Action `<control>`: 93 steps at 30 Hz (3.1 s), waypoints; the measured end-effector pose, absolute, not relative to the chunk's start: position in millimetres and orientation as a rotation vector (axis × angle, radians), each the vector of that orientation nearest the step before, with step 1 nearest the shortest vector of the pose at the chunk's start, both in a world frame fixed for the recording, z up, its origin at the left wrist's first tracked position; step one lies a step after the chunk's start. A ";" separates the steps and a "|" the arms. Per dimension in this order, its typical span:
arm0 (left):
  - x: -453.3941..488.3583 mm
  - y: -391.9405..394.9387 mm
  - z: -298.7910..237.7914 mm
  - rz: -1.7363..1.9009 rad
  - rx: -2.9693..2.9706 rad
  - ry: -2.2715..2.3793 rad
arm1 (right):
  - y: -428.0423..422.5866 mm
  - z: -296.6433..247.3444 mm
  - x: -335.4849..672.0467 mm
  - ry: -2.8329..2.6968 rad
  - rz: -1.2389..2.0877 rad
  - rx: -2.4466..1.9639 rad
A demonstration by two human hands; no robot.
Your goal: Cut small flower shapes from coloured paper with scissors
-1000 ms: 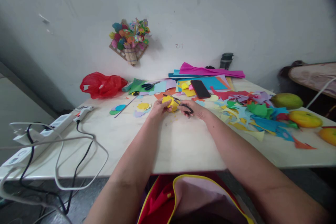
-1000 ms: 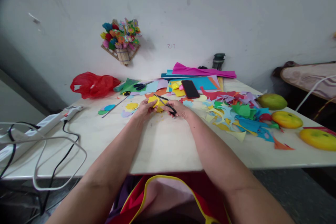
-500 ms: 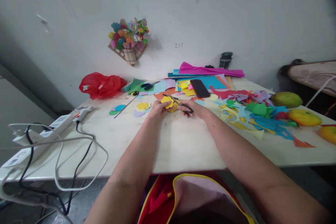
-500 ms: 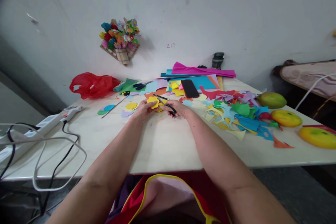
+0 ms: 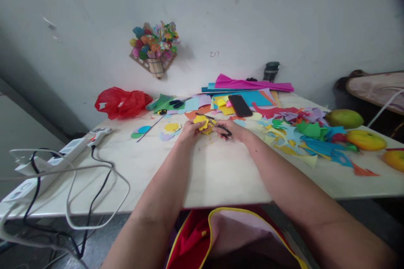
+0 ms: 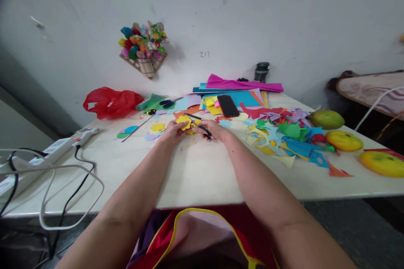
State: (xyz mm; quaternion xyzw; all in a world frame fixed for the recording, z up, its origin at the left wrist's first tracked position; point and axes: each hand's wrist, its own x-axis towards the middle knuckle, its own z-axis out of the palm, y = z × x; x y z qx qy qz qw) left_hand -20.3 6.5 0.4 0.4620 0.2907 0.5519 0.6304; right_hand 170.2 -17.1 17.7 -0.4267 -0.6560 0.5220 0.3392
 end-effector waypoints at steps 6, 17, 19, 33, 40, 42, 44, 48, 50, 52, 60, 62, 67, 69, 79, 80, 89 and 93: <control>-19.8 8.5 -0.7 1.267 1.042 0.675 | -18.4 19.3 169.0 -1.697 1.373 -1.106; -18.9 7.2 0.9 1.280 1.012 0.671 | -18.0 19.5 168.6 -1.697 1.353 -1.118; -19.0 7.9 0.1 1.284 1.010 0.675 | -17.8 19.5 168.1 -1.681 1.366 -1.127; -19.7 9.0 -0.5 1.276 1.012 0.679 | -21.6 24.6 166.4 -1.657 1.381 -1.138; -20.2 9.0 -0.8 1.281 1.009 0.680 | -19.9 23.3 166.0 -1.659 1.384 -1.106; -20.5 9.1 -1.2 1.290 1.006 0.676 | -18.9 22.5 165.9 -1.662 1.379 -1.103; -20.8 9.2 -1.3 1.293 1.006 0.666 | -17.9 21.7 165.9 -1.663 1.376 -1.101; -21.3 8.7 0.0 1.271 1.023 0.669 | -16.2 20.4 166.8 -1.675 1.373 -1.088; -21.4 8.1 1.0 1.268 1.018 0.683 | -15.9 20.5 167.4 -1.682 1.367 -1.083; -21.6 7.6 1.8 1.271 1.004 0.693 | -16.2 21.4 168.1 -1.694 1.361 -1.082; -23.5 5.3 3.9 1.261 1.016 0.698 | -18.4 26.1 171.0 -1.735 1.381 -1.116; -24.0 4.3 4.9 1.250 1.029 0.702 | -17.3 25.9 172.0 -1.732 1.400 -1.108; -24.4 2.4 6.3 1.210 1.033 0.693 | -14.1 26.1 174.4 -1.697 1.492 -1.102; -24.5 1.9 6.5 1.202 1.028 0.693 | -13.8 26.5 175.2 -1.684 1.536 -1.073; -25.2 2.5 4.4 1.198 1.050 0.648 | -14.8 28.3 176.3 -1.678 1.584 -1.057; -25.0 2.4 4.5 1.199 1.050 0.651 | -14.2 27.7 176.8 -1.680 1.588 -1.043; -25.7 1.5 6.5 1.192 1.062 0.673 | -7.1 18.5 188.2 -1.780 1.378 -1.035; -26.3 4.6 4.1 1.170 1.070 0.700 | -3.9 15.5 186.8 -1.705 1.305 -1.031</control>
